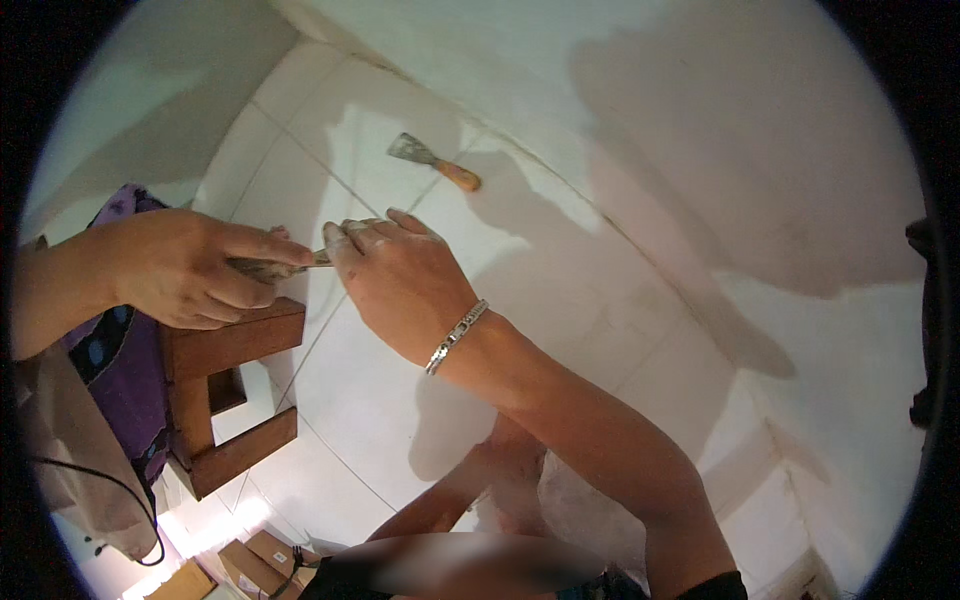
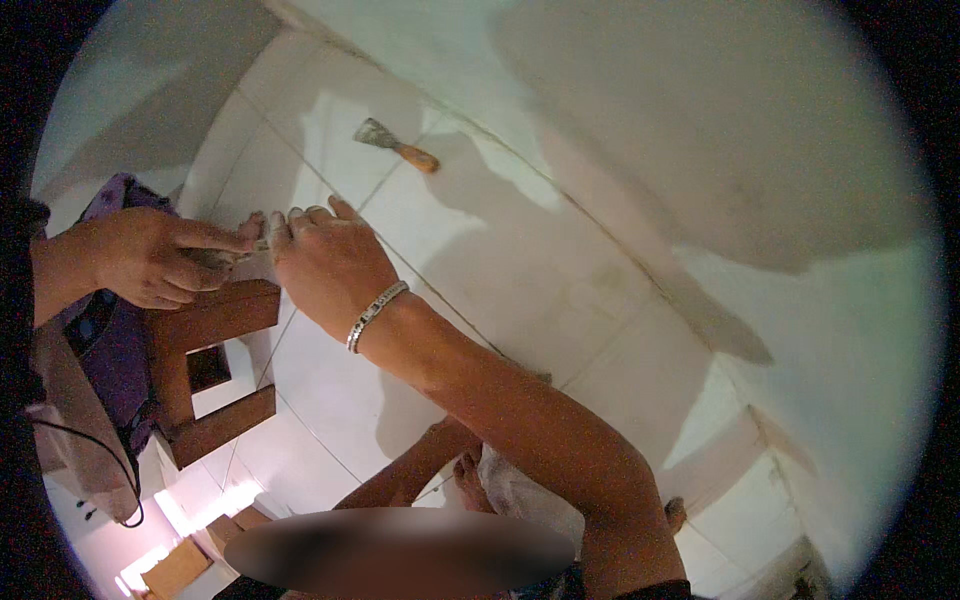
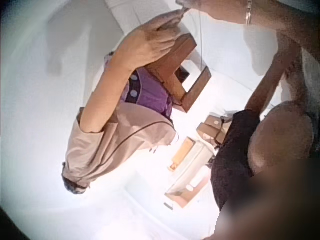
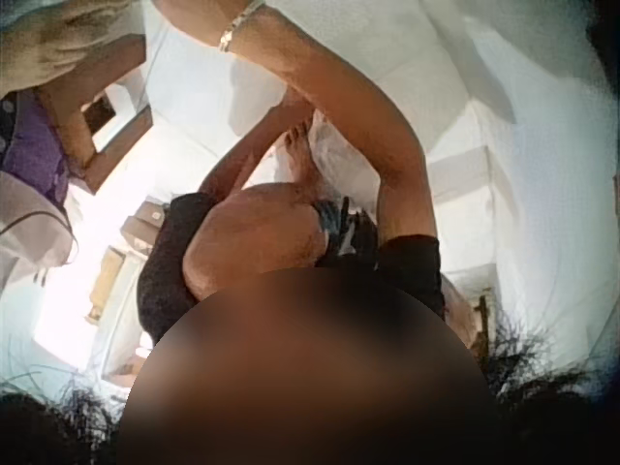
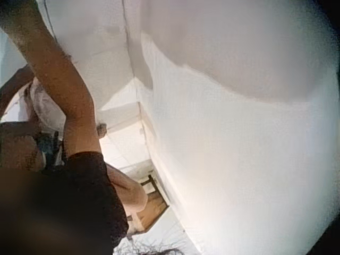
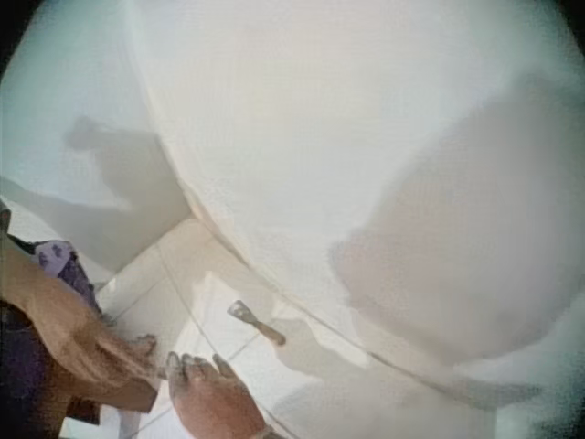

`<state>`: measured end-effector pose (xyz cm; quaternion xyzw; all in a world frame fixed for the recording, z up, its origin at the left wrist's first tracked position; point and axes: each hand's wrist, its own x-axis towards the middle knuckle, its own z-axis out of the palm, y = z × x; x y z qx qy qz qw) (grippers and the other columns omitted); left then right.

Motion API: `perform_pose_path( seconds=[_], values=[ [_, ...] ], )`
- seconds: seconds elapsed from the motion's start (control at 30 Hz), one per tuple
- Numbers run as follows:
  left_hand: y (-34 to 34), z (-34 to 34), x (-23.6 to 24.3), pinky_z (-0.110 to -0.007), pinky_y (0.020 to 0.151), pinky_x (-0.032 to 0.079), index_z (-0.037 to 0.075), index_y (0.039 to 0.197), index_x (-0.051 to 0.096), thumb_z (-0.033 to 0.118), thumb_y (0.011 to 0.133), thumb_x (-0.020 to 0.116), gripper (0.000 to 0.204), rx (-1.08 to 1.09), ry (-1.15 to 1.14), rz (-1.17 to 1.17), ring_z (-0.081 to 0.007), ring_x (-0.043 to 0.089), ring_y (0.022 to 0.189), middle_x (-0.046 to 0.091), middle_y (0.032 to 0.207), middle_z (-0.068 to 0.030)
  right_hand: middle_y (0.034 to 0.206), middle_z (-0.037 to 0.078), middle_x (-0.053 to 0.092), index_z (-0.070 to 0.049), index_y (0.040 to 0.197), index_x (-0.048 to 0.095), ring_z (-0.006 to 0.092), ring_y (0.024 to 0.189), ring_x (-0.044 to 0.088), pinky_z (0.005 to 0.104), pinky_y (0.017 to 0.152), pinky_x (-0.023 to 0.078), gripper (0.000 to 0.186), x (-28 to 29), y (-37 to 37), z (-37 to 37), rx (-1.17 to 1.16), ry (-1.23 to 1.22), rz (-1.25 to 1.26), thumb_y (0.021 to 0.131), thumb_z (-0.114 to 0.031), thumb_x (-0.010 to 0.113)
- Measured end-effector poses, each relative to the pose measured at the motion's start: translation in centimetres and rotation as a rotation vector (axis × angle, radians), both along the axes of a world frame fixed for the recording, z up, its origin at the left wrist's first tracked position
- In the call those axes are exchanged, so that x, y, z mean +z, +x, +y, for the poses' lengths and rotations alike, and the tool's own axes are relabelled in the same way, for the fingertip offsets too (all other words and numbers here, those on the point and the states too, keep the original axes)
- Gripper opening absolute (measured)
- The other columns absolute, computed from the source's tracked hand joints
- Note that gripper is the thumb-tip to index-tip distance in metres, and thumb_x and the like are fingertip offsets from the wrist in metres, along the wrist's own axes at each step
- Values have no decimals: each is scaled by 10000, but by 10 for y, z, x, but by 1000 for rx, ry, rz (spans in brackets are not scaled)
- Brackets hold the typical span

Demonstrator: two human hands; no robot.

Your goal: The person applies grout to the joints between white floor tiles using a grout float and a small scraper. They scoop grout from a plastic bag, press it into the gaps, and smooth the surface along the tile edges.

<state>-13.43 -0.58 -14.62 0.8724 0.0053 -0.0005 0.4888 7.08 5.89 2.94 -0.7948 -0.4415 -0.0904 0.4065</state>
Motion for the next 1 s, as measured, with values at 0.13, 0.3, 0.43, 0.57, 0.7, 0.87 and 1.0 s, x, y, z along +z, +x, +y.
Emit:
perform_pose_path(
  seconds=[0.13, 0.3, 0.43, 0.57, 0.7, 0.87, 1.0],
  values=[
    [11, -2, 2, -452, 948, 483, 140, 1098, 777, -4, 793, 716, 343, 79, -155, 90, -310, 611, 1047, 677, 1087, -68, 950, 153, 735, 20, 1039, 671, 311, 878, 743, 457, 798, 607, 169, 1, 3, -42, 53, -210, 123, 900, -68, 633],
    [33, -4, 25, -444, 940, 480, 145, 1081, 789, -22, 807, 699, 333, 35, -48, 30, -301, 611, 1027, 675, 1066, -65, 1101, 176, 746, -6, 1130, 711, 363, 974, 733, 435, 883, 591, 261, -25, 9, -160, -26, 108, 367, 895, 13, 602],
    [50, 3, 38, -430, 914, 472, 203, 1108, 807, -37, 811, 688, 400, -127, 261, -53, -295, 590, 1019, 645, 1047, -61, 1162, 179, 718, -4, 1136, 722, 355, 1086, 699, 408, 960, 555, 231, -39, -13, -284, -207, 234, 536, 912, 34, 679],
    [76, 5, 28, -422, 932, 461, 263, 1111, 814, -33, 810, 677, 443, -229, 262, -158, -281, 576, 1013, 627, 1054, -49, 1151, 148, 728, -22, 1132, 740, 260, 1044, 710, 336, 887, 564, 191, -60, -55, -353, -500, 57, 592, 943, -48, 753],
    [125, -4, 16, -447, 914, 479, 240, 1083, 819, -52, 753, 692, 459, -248, 347, -281, -307, 602, 999, 655, 1030, -64, 1050, 106, 748, -24, 1095, 752, 204, 958, 714, 306, 792, 575, 141, -74, -81, -372, -686, 178, 820, 966, -81, 757],
    [178, -14, 14, -462, 905, 493, 216, 1090, 817, -83, 789, 656, 453, -153, 317, -342, -320, 605, 993, 652, 1039, -91, 993, 57, 743, -14, 1057, 741, 158, 901, 690, 307, 745, 574, 134, -71, -78, -358, -755, 392, 1009, 980, -122, 755],
    [138, -3, 23, -476, 905, 490, 160, 1117, 800, -80, 800, 650, 424, -75, 195, -234, -351, 595, 969, 631, 1012, -132, 977, 96, 742, -5, 1119, 711, 214, 889, 699, 360, 816, 564, 162, -59, -46, -319, -545, 116, 847, 988, -101, 712]
  ],
)
